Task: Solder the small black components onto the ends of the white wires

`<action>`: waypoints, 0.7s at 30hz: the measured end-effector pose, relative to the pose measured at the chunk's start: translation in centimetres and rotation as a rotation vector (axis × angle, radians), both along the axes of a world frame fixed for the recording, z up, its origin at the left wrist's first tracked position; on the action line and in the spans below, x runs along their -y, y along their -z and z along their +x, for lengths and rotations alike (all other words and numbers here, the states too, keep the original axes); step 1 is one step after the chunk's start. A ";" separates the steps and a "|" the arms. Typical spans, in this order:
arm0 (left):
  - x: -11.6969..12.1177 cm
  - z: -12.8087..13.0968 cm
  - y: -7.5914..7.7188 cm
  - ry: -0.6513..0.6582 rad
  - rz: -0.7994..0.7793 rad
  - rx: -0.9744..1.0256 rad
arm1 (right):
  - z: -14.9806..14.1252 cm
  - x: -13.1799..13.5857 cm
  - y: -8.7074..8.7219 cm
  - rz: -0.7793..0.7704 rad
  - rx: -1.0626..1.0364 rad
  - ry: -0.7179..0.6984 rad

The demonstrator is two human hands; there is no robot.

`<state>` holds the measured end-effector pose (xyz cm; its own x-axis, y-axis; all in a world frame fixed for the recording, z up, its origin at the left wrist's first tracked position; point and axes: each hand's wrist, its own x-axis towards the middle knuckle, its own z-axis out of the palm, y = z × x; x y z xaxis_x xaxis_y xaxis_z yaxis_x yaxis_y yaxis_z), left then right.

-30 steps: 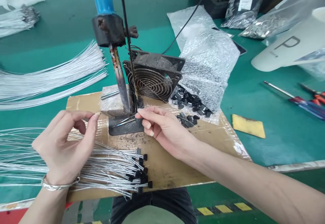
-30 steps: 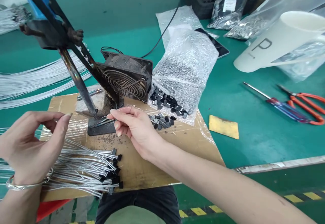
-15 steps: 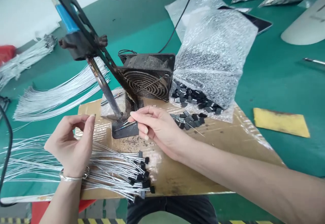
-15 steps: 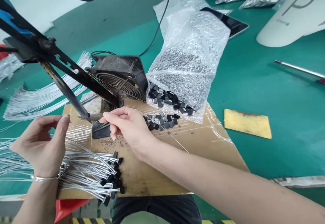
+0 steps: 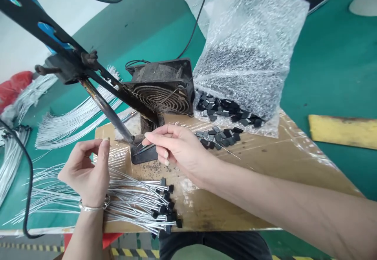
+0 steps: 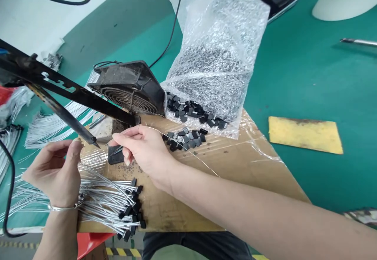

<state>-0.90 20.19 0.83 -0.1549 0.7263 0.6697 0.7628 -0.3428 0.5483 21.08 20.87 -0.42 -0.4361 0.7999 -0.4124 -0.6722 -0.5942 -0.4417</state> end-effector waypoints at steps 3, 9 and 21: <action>-0.1 0.0 0.0 -0.006 0.014 0.004 | 0.0 -0.1 0.0 0.005 0.007 -0.009; -0.3 0.0 0.1 -0.014 0.005 0.002 | 0.1 -0.3 -0.2 -0.021 -0.008 -0.016; -0.1 0.2 -0.1 -0.025 -0.001 -0.031 | 0.1 -0.3 -0.3 -0.030 -0.020 0.006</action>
